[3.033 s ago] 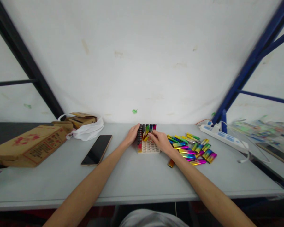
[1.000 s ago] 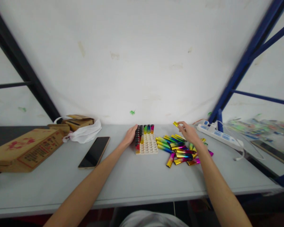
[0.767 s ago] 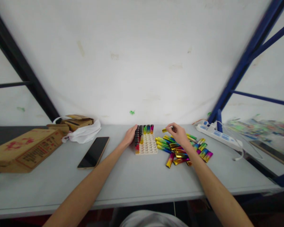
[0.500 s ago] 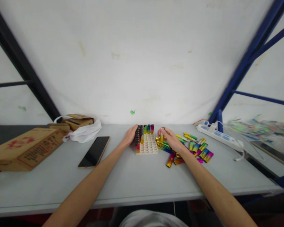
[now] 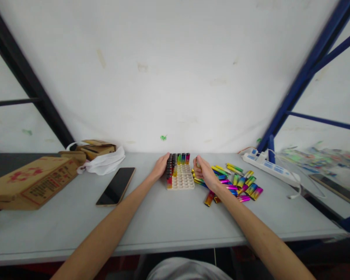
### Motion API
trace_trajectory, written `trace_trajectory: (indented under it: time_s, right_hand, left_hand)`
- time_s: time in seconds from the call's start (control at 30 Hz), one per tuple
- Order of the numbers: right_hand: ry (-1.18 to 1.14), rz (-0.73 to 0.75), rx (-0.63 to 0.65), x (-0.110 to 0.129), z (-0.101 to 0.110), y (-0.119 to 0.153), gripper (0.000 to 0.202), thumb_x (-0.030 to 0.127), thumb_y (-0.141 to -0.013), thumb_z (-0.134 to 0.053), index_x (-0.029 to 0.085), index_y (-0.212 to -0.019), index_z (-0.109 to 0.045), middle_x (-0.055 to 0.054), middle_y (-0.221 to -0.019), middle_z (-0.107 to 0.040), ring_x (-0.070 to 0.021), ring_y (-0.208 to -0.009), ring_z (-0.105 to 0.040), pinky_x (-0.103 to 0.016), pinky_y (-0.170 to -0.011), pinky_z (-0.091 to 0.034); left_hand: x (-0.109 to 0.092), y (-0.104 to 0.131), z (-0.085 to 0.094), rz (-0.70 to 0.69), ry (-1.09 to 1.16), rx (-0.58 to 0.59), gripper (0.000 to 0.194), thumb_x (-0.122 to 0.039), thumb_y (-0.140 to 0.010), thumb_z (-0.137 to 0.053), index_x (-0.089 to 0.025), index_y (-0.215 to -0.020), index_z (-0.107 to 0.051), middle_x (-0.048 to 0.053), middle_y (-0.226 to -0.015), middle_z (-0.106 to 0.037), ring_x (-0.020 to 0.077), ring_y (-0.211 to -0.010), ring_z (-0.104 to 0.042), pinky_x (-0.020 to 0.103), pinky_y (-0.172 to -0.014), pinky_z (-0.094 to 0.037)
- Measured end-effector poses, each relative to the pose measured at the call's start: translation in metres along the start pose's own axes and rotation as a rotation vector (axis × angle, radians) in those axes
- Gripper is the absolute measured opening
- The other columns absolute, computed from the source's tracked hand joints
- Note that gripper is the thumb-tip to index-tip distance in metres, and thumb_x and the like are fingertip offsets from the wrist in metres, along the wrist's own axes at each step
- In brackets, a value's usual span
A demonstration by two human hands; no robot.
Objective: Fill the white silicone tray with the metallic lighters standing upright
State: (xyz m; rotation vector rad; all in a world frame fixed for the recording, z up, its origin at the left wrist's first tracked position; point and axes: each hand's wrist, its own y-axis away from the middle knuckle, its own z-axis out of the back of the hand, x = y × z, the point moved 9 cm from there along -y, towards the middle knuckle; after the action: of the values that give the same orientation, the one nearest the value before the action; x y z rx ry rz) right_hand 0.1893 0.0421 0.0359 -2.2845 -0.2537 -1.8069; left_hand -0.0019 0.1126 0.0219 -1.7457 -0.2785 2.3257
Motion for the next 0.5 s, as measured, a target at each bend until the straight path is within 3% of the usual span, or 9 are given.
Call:
trace_trajectory:
  time_s: [0.13,0.27,0.5]
  right_hand:
    - [0.034,-0.073,-0.082,-0.011,0.009,-0.006,0.058,0.076,-0.085,-0.038,0.023,-0.062,-0.032,0.010,-0.050,-0.017,-0.0063,-0.042,-0.009,-0.021,-0.040,-0.007]
    - [0.116,-0.064,-0.223,-0.013,0.022,-0.006,0.048,0.060,-0.089,-0.037,0.025,-0.057,-0.029,0.009,-0.043,-0.018,-0.0071,-0.037,-0.011,-0.021,-0.036,-0.006]
    - [0.198,0.061,-0.172,-0.006,0.015,-0.004,0.041,0.046,-0.090,-0.034,0.026,-0.054,-0.030,0.007,-0.041,-0.022,-0.0090,-0.034,-0.017,-0.024,-0.034,-0.011]
  left_hand:
    - [0.000,0.000,0.001,0.007,-0.001,-0.013,0.064,-0.071,-0.085,-0.039,-0.015,-0.088,-0.069,0.011,-0.104,-0.074,0.0281,-0.103,-0.061,0.039,-0.103,-0.041]
    - [-0.001,0.000,0.002,-0.003,0.001,-0.015,0.065,-0.072,-0.085,-0.039,-0.014,-0.089,-0.069,0.011,-0.104,-0.074,0.0277,-0.103,-0.061,0.038,-0.102,-0.042]
    - [-0.001,0.000,0.001,-0.001,0.001,-0.004,0.065,-0.072,-0.086,-0.038,-0.015,-0.087,-0.069,0.009,-0.099,-0.074,0.0269,-0.100,-0.062,0.037,-0.099,-0.044]
